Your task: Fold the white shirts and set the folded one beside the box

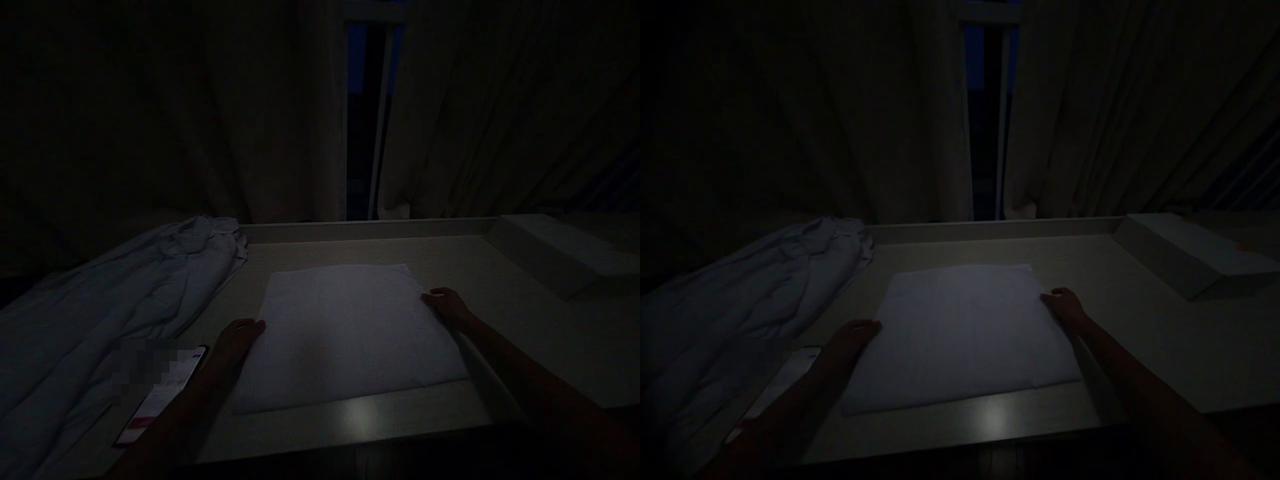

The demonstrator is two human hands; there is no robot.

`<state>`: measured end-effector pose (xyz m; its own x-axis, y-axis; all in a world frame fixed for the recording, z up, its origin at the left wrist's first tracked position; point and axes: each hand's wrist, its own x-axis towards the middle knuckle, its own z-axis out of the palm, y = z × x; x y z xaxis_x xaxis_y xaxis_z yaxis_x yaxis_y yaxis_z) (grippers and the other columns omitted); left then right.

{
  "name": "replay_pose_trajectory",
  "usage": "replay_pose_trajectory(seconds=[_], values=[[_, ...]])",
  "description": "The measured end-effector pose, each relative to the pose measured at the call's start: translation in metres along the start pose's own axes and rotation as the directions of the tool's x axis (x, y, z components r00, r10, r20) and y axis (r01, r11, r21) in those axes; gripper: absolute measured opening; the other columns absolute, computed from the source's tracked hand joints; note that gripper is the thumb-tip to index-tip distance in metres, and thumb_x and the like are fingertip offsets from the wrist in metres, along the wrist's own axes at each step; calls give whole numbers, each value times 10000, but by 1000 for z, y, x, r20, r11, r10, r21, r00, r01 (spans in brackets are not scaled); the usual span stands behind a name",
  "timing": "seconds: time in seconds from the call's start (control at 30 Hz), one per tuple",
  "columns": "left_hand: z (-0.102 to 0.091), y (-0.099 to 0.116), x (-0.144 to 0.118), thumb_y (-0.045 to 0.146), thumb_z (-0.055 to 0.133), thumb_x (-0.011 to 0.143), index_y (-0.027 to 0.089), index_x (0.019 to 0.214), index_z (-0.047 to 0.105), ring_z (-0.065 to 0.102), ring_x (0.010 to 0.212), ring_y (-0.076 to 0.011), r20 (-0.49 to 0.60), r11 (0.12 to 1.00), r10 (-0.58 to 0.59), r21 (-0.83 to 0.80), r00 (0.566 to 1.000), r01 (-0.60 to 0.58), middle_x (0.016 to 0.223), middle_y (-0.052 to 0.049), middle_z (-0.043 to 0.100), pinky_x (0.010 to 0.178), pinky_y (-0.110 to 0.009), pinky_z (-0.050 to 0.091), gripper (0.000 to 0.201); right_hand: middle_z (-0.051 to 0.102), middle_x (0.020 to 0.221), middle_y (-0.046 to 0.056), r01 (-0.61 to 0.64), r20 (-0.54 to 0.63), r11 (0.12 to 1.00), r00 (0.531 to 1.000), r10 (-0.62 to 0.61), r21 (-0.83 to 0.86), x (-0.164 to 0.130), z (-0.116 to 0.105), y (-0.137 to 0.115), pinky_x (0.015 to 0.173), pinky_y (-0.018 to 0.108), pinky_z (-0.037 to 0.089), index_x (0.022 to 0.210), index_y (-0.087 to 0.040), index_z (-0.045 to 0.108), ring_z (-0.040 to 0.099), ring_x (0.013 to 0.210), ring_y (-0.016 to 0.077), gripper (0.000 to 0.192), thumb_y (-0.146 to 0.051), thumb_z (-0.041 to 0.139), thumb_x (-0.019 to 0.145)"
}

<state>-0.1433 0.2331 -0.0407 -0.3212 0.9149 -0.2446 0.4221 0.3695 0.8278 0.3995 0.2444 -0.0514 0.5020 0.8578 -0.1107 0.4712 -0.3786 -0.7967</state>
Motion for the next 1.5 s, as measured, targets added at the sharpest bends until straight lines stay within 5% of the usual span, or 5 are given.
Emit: replay_pose_trajectory(seconds=[0.2,0.53,0.97,1.4,1.5], values=[[-16,-28,-62,597,623,710,184,1085,626,644,1033,-315,-53,996,66,63,996,-63,1132,-135,684,811,-405,520,558,716,863,109,-4,123,996,992,15,-93,-46,-24,42,610,301,481,946,-154,667,669,727,224,470,-565,668,716],[7,-82,-101,586,603,731,277,1227,480,652,1004,-262,-208,978,187,130,960,-163,1064,-59,682,783,-343,520,597,646,699,45,215,-169,949,952,-256,-229,-141,-8,78,621,316,420,706,-235,582,587,670,212,425,-607,452,868],[9,-83,-111,502,587,766,254,1179,493,622,1074,-255,-203,957,277,-28,939,-288,1137,-76,649,833,-306,506,491,653,902,57,331,-175,943,931,-320,41,-149,-12,81,746,322,475,905,-225,622,600,831,224,342,-533,552,772],[6,-79,-104,549,568,745,264,1121,525,661,814,-232,-212,974,224,79,951,-211,894,-22,682,693,-311,502,473,695,877,54,153,-159,934,982,-106,322,-149,-18,76,678,321,501,900,-230,657,640,834,253,361,-529,625,701],[4,-80,-104,535,563,758,275,1103,542,658,821,-225,-212,968,241,119,947,-220,878,-11,687,682,-296,491,432,636,705,9,137,-91,924,990,-111,358,-147,-20,81,570,285,456,801,-227,605,606,666,204,291,-504,624,714]])
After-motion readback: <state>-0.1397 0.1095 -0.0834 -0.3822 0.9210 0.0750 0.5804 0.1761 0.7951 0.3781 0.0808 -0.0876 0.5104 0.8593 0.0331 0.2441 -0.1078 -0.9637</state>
